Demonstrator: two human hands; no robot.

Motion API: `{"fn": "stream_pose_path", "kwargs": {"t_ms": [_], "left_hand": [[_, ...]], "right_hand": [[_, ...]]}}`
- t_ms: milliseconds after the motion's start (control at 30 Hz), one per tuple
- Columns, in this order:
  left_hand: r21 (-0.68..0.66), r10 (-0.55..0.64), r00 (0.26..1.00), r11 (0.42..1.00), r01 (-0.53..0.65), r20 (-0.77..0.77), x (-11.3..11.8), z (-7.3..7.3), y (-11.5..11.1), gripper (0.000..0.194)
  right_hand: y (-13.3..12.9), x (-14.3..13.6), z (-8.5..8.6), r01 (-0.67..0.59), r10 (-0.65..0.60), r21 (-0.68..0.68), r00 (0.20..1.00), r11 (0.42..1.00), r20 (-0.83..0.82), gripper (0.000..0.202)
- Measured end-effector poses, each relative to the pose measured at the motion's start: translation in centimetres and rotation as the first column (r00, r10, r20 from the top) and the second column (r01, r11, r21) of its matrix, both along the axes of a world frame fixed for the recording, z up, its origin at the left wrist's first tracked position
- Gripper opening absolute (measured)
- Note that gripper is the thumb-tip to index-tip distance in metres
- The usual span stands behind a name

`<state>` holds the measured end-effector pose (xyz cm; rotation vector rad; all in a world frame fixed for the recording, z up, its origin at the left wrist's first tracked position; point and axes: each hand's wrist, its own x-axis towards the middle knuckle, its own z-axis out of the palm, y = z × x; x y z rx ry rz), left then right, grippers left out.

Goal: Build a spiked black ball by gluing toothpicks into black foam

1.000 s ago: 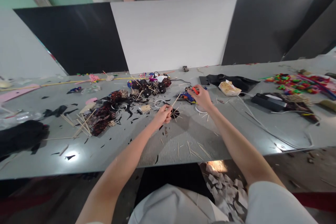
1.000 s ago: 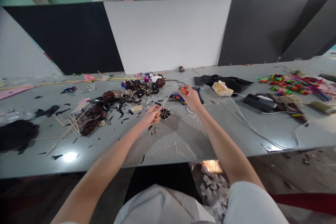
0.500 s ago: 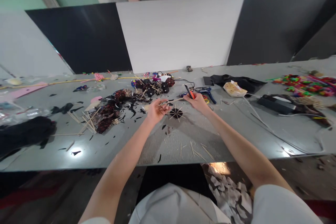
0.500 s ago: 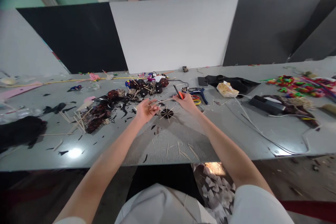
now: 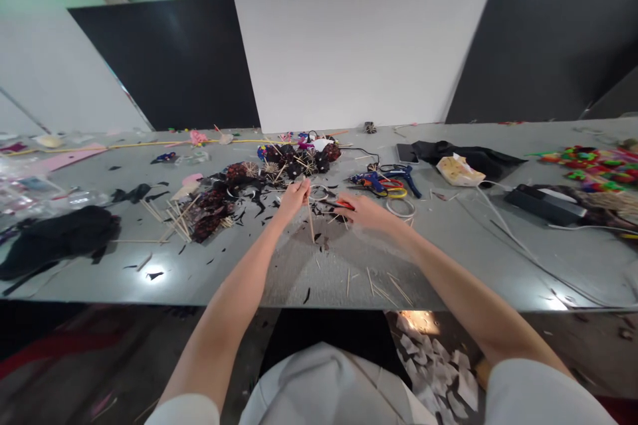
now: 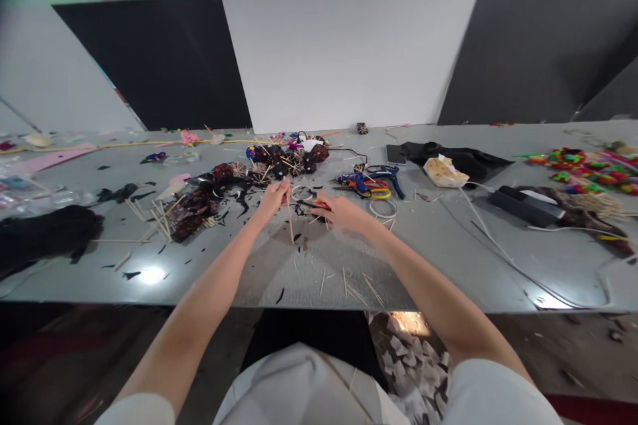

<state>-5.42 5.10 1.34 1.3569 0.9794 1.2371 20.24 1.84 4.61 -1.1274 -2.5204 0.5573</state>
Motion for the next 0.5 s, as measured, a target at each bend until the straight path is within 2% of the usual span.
{"fn": "stream_pose_path", "kwargs": {"t_ms": [100, 167, 400, 500], "left_hand": [[0.040, 0.014, 0.999, 0.999, -0.013, -0.045, 0.3, 0.7, -0.5, 0.063], [0.066, 0.004, 0.998, 0.998, 0.000, -0.058, 0.6, 0.9, -0.7, 0.061], [0.147, -0.021, 0.998, 0.989, 0.030, -0.057, 0.8, 1.2, -1.2, 0.064], [0.137, -0.026, 0.999, 0.990, 0.031, -0.043, 0.9, 1.5, -1.4, 0.063]], "right_hand": [[-0.5, -1.0, -0.4, -0.056, 0.026, 0.196, 0.988, 0.979, 0.150, 0.030], [-0.9, -1.8, -0.5, -0.059, 0.006, 0.250, 0.978, 0.966, 0.207, 0.033], [-1.9, -3.5, -0.5, 0.024, -0.114, 0.271, 0.941, 0.962, 0.318, 0.044], [-2.1, -3.7, -0.3, 0.039, -0.133, 0.269, 0.931, 0.962, 0.340, 0.045]]}}
